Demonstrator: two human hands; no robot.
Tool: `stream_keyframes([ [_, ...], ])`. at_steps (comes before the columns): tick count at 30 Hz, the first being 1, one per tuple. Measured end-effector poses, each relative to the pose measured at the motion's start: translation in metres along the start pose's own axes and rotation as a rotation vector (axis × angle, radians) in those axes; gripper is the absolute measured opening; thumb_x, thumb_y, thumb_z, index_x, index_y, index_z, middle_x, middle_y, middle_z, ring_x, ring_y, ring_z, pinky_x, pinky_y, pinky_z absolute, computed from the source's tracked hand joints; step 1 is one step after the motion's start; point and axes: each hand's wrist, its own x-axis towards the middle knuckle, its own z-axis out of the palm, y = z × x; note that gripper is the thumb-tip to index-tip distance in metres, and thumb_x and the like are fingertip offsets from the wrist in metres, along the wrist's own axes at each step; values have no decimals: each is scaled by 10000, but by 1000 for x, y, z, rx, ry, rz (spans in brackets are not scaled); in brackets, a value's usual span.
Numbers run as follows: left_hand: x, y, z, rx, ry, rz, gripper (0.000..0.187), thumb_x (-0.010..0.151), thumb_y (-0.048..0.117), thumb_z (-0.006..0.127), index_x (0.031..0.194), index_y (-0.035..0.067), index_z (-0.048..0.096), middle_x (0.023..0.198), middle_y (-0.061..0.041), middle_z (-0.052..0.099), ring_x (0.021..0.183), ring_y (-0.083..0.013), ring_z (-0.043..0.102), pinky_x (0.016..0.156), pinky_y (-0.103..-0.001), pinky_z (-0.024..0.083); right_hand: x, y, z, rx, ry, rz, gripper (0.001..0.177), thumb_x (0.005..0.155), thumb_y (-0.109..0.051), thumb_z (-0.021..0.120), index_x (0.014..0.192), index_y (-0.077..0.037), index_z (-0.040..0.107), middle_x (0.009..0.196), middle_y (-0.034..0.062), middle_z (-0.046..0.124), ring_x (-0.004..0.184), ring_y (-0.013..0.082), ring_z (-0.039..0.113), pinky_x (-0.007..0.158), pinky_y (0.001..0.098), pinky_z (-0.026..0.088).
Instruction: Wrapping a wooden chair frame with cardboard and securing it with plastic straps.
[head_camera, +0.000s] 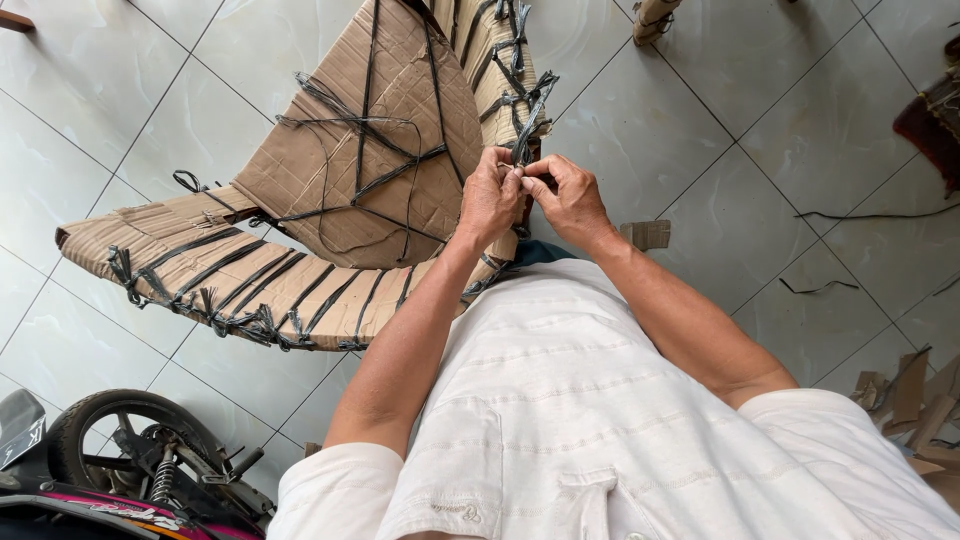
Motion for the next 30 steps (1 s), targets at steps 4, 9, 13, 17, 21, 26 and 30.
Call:
stream_keyframes([
  [4,-3,-4,2,32,-7,110,271,967,159,542,1235,181,507,835,-64,780,850,-327,750,829,-495,553,4,8,4,2,38,-20,62,1004,-49,704,1063,-39,723,824,125,715,796,209,716,635,304,592],
  [9,-13,-3,6,85,2,224,468,888,61,630,1288,127,396,908,-167,768,877,-421,732,801,-547,543,1,12,13,125,115,104,79,986,-32,696,1058,-35,727,830,118,731,760,111,680,641,218,592],
  [13,-20,4,8,190,40,229,504,883,33,667,1298,124,395,967,-154,763,1006,-415,715,883,-562,551,-2,9,14,125,154,92,74,968,-6,705,1037,-18,731,797,136,717,719,125,674,598,235,594],
  [17,-5,-14,9,-3,49,61,539,857,94,705,1293,184,400,928,-44,792,862,-235,768,863,-441,574,1,9,13,56,144,28,69,960,-8,722,1008,-50,749,777,135,700,681,148,688,531,262,569],
  [21,5,-31,9,-65,7,-70,604,823,222,771,1286,233,384,945,78,799,913,-131,769,878,-331,571,2,6,13,39,138,31,79,954,-1,727,1004,-54,757,784,142,693,686,163,697,550,265,570],
  [26,-13,-7,11,129,117,154,487,876,50,678,1259,165,402,989,-85,789,937,-355,754,792,-505,582,0,7,16,126,156,125,81,972,-30,704,1032,-49,754,781,119,702,699,130,675,602,245,598],
  [30,-15,-6,11,296,132,293,474,884,16,665,1248,158,396,969,-113,754,943,-377,736,775,-539,595,0,8,16,148,165,152,84,969,-35,710,1037,-47,758,781,117,707,696,116,672,602,232,604],
])
